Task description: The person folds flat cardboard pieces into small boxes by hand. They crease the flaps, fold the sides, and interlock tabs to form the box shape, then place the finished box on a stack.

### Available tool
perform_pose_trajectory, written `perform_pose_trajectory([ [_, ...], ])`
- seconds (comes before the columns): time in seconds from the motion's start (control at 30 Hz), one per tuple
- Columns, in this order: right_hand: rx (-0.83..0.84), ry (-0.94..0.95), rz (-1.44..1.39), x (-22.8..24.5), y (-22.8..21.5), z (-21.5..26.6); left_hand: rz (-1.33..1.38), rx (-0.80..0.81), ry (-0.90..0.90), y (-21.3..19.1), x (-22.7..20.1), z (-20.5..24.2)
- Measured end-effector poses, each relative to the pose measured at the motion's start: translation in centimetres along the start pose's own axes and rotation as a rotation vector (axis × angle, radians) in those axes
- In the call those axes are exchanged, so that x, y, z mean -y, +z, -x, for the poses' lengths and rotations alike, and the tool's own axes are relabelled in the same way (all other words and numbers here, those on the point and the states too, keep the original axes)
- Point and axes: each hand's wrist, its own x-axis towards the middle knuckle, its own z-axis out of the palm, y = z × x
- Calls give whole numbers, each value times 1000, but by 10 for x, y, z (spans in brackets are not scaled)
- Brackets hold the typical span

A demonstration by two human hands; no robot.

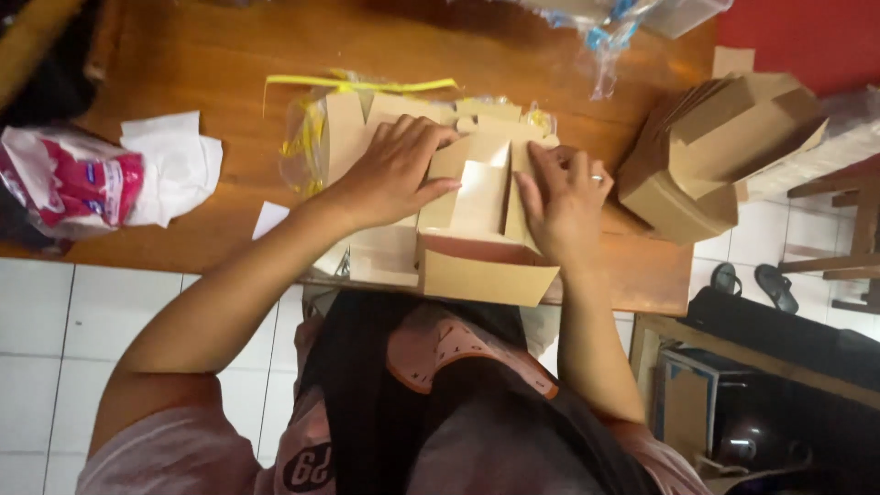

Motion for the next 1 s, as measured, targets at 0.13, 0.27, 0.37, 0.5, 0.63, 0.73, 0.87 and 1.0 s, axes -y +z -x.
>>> perform_pose_trajectory([
  [0.13, 88, 27, -295, -6, -19, 13, 492, 85, -221, -13, -26, 8],
  [0.27, 177, -22, -705, -6, -41, 20, 721, -315, -259, 0, -35, 17],
  [0.37, 77, 4, -744, -4, -47, 14, 699, -446, -160, -16, -51, 13],
  [0.5, -128, -65, -648, -6, -59, 9, 422, -486, 153, -24, -56, 12],
  [0.63, -300, -199, -719, 28, -82, -3, 122, -335, 299, -39, -43, 15],
  [0.73, -153, -244, -767, 32, -83, -5, -25, -343, 232, -53, -42, 15],
  [0.87, -37, -212, -819, 34, -83, -3, 139, -290, 154, -45, -46, 28],
  [1.0, -22, -139, -818, 28, -80, 2, 352, -220, 179, -46, -49, 35],
])
